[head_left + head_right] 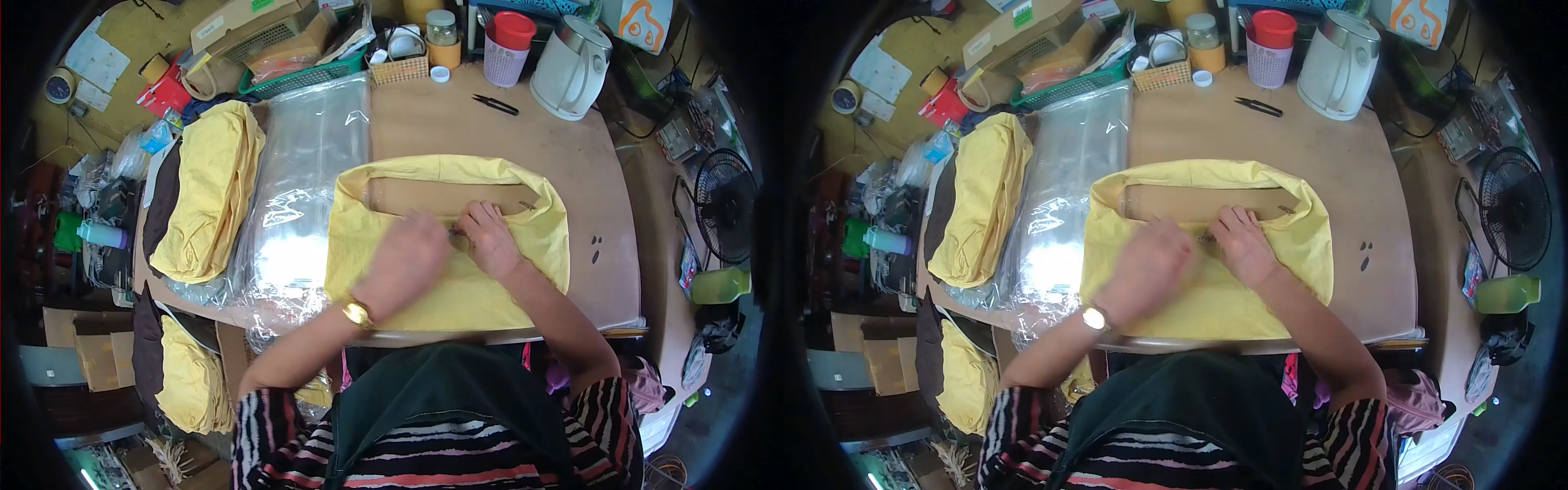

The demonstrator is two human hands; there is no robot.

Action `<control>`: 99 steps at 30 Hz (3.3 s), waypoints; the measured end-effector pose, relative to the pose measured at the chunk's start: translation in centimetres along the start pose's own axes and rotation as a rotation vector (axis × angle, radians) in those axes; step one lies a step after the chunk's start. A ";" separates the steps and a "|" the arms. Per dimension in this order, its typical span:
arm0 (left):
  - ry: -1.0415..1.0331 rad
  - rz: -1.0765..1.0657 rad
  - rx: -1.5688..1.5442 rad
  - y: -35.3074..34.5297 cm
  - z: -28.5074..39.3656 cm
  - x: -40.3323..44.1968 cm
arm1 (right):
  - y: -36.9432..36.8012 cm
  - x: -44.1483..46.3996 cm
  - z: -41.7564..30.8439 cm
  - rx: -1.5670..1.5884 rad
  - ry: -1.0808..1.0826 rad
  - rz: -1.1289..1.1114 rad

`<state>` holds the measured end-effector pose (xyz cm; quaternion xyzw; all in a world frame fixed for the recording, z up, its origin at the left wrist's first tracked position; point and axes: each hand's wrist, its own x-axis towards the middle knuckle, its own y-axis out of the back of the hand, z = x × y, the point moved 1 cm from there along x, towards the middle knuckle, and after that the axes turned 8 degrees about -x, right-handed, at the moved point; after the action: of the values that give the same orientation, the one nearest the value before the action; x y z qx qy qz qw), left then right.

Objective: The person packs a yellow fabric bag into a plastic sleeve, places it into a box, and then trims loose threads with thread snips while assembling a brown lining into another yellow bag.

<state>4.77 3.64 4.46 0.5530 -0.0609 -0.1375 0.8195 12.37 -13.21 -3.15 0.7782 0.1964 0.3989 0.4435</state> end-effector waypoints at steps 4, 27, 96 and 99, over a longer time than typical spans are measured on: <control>-0.028 0.183 -0.062 -6.1 2.4 -1.9 | 1.8 -0.2 0.5 -0.054 0.082 -0.063; 0.071 0.077 0.018 -6.0 2.2 -3.4 | 2.6 1.3 0.1 -0.105 0.330 -0.147; 0.139 0.244 0.064 -6.8 1.7 -2.8 | 2.0 8.2 2.0 0.329 -0.184 -0.371; 0.158 0.183 0.020 -7.3 1.6 -2.6 | 3.2 14.0 5.6 0.396 -0.394 -0.165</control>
<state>0.73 0.37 -1.56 0.5625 -0.0476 -0.0174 0.8252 25.15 -8.69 4.20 0.8936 0.2430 0.1565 0.3434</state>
